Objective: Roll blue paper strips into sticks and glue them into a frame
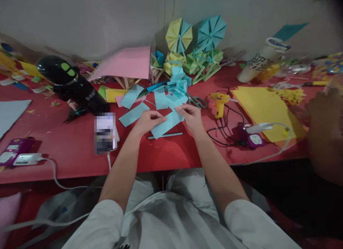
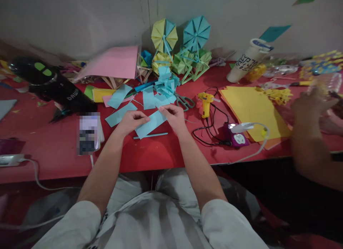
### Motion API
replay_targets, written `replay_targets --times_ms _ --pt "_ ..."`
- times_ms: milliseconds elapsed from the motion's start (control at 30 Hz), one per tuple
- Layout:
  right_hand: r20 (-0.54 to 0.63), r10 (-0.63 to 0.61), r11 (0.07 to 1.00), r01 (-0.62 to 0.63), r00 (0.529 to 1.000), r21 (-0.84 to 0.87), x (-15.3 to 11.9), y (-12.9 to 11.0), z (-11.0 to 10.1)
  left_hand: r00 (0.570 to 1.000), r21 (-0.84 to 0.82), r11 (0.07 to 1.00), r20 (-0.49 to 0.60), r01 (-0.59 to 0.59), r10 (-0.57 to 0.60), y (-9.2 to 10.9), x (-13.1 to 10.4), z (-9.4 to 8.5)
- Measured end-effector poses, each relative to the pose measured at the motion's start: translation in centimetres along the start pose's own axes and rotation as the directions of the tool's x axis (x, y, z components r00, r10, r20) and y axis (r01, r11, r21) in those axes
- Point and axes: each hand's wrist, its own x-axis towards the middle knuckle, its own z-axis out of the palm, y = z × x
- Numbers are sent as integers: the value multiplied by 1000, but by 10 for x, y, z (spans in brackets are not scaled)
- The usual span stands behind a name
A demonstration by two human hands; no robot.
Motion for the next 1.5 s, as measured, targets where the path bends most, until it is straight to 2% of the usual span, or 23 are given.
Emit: replay_targets --times_ms 300,567,900,1133,1500 --pt "-22 -3 1000 4 1000 29 2 3 -2 997 11 997 -13 -74 74 -3 2 -4" --pt "-19 -6 1000 7 1000 23 5 7 -9 999 -7 999 8 -50 50 -8 2 -13" --pt "-30 -28 1000 28 999 -4 6 10 -11 998 13 999 -53 -41 41 -7 3 -16" --pt "-44 -8 998 11 999 63 7 10 -10 993 44 997 -98 -65 69 -6 4 -15" --pt "-98 -40 997 34 994 -63 10 13 -16 987 135 989 -139 -59 78 -10 3 -25"
